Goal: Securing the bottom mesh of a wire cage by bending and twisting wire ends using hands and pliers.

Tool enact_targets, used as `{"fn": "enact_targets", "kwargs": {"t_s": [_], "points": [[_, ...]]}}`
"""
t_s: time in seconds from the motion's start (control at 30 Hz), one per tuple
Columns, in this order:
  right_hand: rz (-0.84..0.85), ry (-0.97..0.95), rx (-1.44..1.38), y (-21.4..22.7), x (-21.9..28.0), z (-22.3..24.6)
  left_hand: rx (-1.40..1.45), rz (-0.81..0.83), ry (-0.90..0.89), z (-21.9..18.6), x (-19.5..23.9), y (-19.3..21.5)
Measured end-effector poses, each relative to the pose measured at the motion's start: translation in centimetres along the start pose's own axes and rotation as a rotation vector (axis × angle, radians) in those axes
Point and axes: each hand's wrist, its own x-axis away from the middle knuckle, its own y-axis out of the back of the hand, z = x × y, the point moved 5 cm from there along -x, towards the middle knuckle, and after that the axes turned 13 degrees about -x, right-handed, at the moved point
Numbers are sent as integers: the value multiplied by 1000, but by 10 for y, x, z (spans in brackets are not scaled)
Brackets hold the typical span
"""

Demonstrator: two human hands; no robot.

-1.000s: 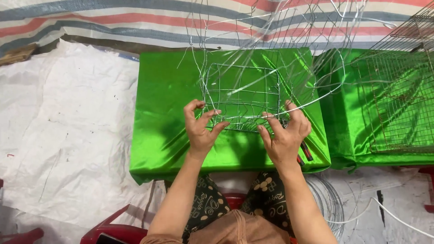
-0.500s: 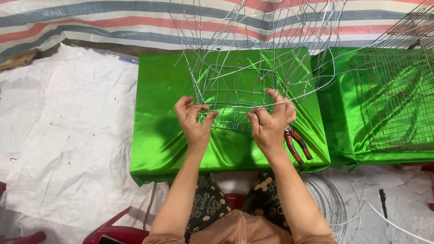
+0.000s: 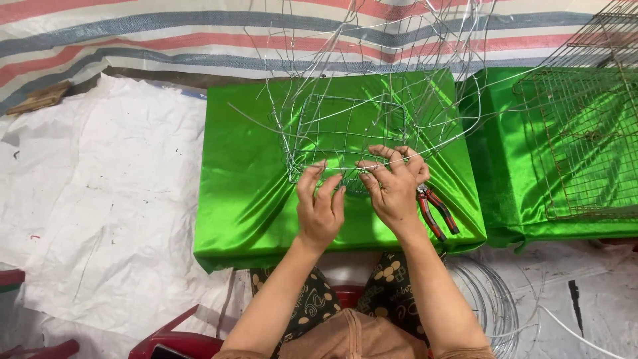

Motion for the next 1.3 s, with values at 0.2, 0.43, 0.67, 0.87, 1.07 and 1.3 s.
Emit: {"fn": "enact_targets", "kwargs": {"t_s": [0.2,0.43,0.67,0.87,1.07,1.3], "points": [[116,-86,42,-5,2,-8,-281,45,-66,16,4,-24],[152,-157,75,-1,-7,18,-322,-7,49,8,-23,-19],[73,-140,76,-10,9,-1,-324,56,175,-6,-43,-7],[-101,-141,103,12,11,29,192,258,219,-9,-58,7],[-366,116,87,35,8,57,320,326,248,5,-52,-1],[-140,178,250,24,-30,38,156,270,279,1,-59,-2]]}}
